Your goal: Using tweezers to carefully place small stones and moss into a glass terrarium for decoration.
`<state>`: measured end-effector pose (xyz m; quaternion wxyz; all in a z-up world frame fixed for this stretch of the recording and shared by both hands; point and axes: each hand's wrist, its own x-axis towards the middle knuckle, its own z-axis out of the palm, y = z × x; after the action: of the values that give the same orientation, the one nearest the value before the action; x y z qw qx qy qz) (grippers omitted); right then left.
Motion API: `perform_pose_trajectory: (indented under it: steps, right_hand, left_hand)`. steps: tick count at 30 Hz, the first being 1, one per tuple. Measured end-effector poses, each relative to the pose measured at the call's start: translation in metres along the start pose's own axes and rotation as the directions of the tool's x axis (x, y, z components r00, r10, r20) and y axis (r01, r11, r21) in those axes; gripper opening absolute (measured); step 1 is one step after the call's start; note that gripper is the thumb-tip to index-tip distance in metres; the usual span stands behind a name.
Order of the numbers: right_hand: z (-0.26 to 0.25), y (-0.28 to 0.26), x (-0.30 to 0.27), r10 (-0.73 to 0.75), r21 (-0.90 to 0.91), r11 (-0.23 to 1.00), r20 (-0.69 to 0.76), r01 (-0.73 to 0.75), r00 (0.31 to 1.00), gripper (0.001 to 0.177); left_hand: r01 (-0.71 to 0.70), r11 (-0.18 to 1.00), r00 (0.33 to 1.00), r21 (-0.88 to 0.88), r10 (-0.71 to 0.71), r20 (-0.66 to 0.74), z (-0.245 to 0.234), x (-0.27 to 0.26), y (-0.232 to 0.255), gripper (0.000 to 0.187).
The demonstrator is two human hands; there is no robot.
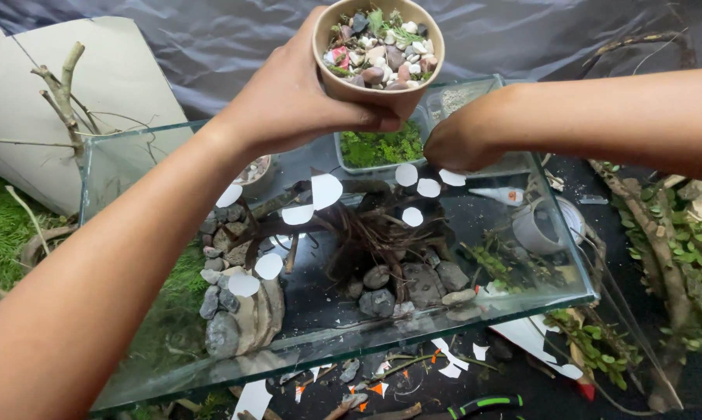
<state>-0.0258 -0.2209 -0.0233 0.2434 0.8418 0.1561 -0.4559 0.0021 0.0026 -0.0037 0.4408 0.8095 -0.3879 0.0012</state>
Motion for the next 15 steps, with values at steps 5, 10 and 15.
perform_pose_trajectory:
  steps: [5,10,15]
  right_hand:
    - [0.003,0.004,0.004,-0.011,-0.004,1.000,-0.003,0.011,1.000,0.048]
    - [0.003,0.005,0.002,-0.039,-0.056,0.998,0.005,0.039,0.999,0.050]
    - [0.000,0.001,-0.007,0.007,0.029,1.000,0.003,-0.007,1.000,0.048]
  left_hand:
    - [-0.006,1.000,1.000,0.000,0.006,-0.006,0.000,0.000,0.001,0.096]
    - [-0.043,0.999,0.999,-0.034,0.043,-0.001,0.000,0.001,0.001,0.096]
    - [-0.046,0.999,0.999,-0.022,0.046,0.002,-0.001,0.001,0.002,0.095]
